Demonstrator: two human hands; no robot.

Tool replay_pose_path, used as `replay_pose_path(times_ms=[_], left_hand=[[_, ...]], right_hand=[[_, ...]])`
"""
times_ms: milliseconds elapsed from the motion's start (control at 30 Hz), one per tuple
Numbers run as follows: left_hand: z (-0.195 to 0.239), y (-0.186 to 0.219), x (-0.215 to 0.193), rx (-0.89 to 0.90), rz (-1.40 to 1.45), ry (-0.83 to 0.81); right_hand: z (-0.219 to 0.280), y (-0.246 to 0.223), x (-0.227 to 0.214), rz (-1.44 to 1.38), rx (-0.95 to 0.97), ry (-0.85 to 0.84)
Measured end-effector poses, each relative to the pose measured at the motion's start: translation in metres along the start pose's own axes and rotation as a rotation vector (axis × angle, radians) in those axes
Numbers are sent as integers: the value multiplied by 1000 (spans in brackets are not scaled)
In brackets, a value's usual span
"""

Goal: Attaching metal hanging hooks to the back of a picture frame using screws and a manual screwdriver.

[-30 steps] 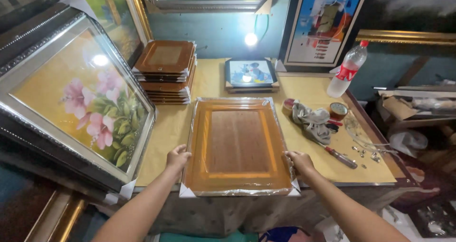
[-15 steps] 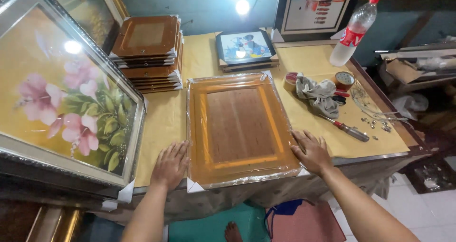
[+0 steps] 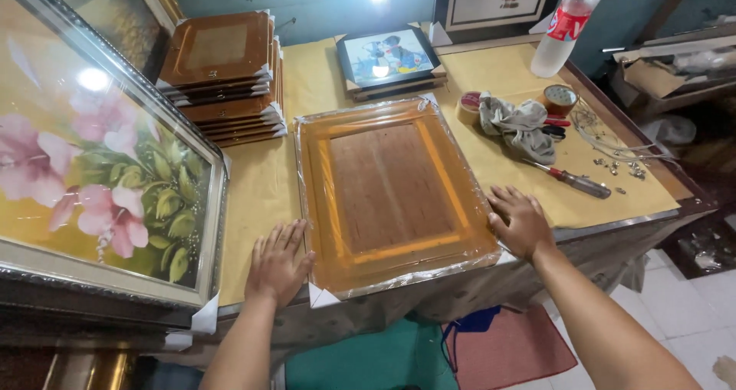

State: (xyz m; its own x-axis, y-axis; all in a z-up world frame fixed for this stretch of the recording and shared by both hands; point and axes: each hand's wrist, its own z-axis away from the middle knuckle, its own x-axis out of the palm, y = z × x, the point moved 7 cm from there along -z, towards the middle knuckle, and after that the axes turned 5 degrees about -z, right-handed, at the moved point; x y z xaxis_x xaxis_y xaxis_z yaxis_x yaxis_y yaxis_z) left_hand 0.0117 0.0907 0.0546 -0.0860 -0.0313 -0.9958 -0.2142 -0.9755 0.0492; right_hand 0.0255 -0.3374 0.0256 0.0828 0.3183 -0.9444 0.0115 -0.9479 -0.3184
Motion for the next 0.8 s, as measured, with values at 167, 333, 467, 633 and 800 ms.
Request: replay_pose_path(times_ms=[167, 333, 467, 633, 800], left_hand=[[1, 0, 0, -3, -5, -17], [-1, 0, -3, -7, 18, -34], [0, -2, -1, -11, 29, -13], [0, -2, 5, -4, 29, 1], [1, -2, 3, 6, 31, 18]], right_hand=[[1, 2, 2, -18, 33, 1], [-2, 2, 0, -35, 27, 16], [-2, 5, 2, -23, 28, 13], [-3, 9, 5, -19, 32, 2], [0, 3, 0, -59, 37, 8]])
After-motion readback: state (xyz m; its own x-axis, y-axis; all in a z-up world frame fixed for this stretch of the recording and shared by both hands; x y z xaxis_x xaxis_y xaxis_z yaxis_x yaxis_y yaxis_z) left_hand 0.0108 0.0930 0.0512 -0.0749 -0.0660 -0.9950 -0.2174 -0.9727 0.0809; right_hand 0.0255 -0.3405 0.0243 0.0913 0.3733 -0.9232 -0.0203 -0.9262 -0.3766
